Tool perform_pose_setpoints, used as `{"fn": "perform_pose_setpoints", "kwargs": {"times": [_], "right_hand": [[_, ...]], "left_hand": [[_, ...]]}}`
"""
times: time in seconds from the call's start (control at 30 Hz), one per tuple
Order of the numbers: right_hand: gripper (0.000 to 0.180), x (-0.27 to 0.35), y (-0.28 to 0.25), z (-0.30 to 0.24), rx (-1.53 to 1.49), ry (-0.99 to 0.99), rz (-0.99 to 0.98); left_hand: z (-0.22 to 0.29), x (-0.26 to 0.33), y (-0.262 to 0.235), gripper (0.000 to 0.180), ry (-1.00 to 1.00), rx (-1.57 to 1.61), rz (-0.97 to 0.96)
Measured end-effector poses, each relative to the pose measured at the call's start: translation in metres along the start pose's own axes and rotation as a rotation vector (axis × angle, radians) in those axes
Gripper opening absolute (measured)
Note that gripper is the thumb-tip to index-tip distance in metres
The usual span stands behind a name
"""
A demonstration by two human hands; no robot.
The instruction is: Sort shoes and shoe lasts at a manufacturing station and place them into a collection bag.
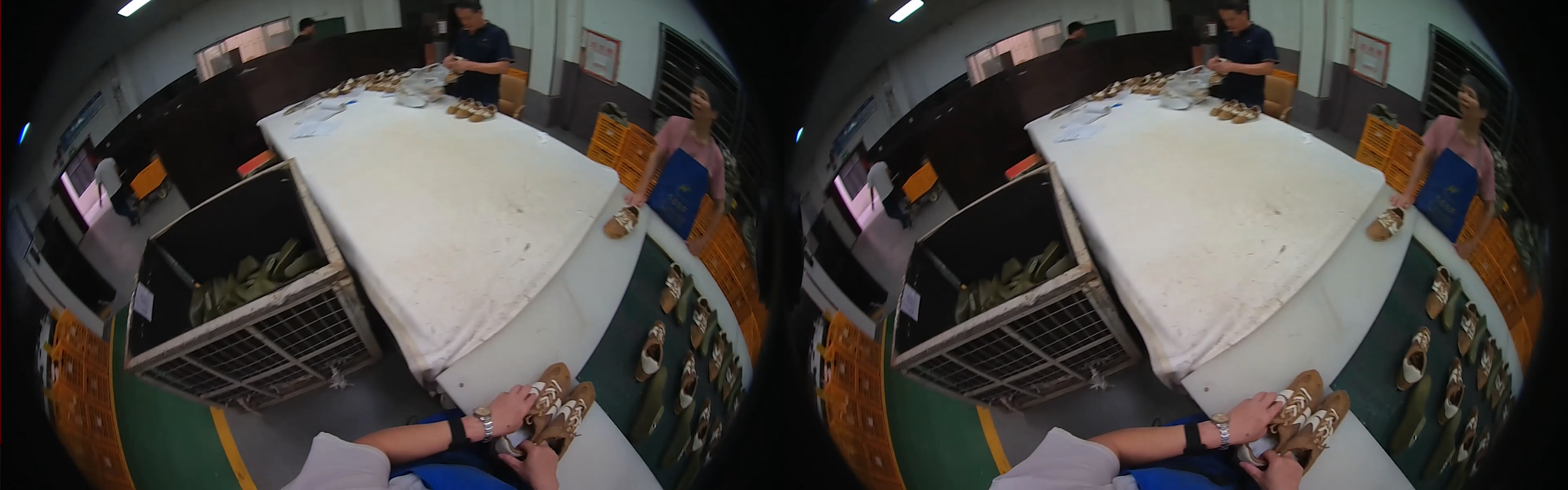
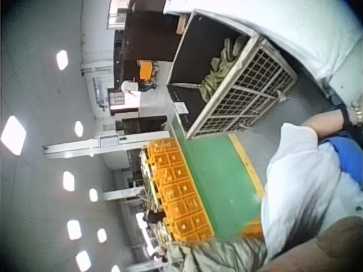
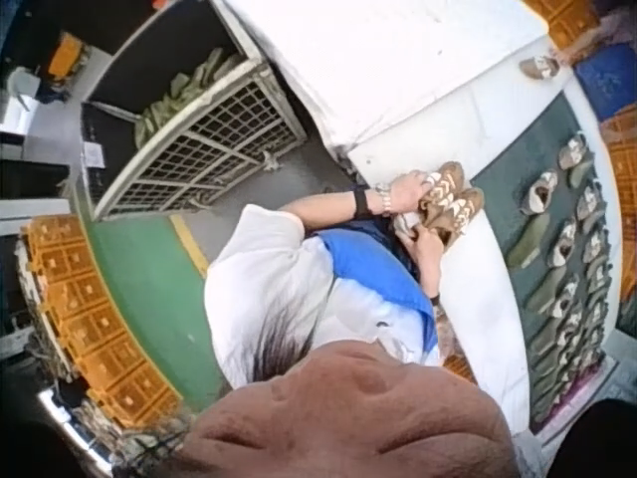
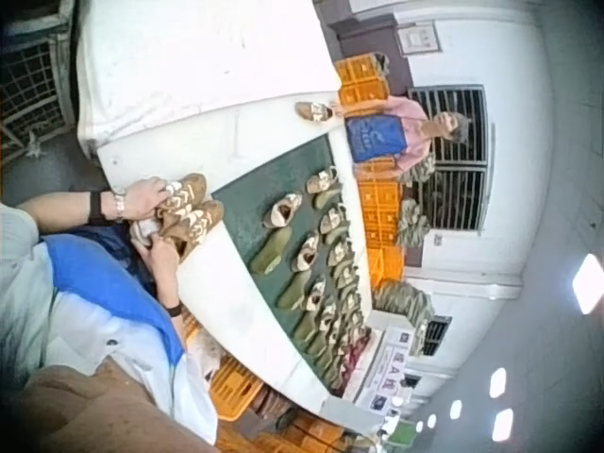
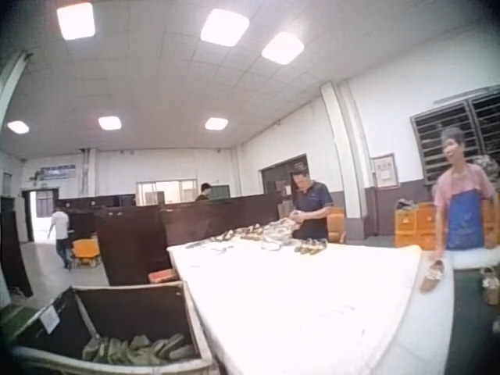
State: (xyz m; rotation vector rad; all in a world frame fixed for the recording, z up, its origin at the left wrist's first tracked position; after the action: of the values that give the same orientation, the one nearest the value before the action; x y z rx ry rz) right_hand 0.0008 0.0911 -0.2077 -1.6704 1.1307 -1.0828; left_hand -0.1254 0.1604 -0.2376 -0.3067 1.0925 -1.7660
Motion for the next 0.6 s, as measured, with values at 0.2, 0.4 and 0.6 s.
{"fn": "perform_pose_setpoints", "kwargs": {"times": [0.2,0.4,0.6], "right_hand": [[0.032,-0.001,-0.011,-0.012,0.029,0.018,-0.258],[0.034,0.003,-0.021,-0.011,0.068,0.071,-0.215],[0.037,0.042,-0.054,0.094,-0.016,0.419,0.083]], "left_hand": [[-0.006,-0.007,0.013,0.02,0.006,-0.03,-0.064],[-0.007,-0.02,0.027,0.012,0.1,0.005,-0.048],[0.012,0.009,0.015,0.053,0.229,0.238,-0.051]]}}
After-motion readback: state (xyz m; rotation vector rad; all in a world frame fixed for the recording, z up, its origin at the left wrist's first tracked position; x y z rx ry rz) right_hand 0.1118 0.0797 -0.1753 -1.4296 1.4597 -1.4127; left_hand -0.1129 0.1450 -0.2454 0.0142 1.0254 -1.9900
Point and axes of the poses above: each hand's wrist, its own x-axis away from the middle knuckle, its own y-axis out of the palm, z = x × y, the point moved 4 cm from there along -x, towards the middle knuckle, and after that the axes turned 9 degrees about y, right-handed, at the moved point
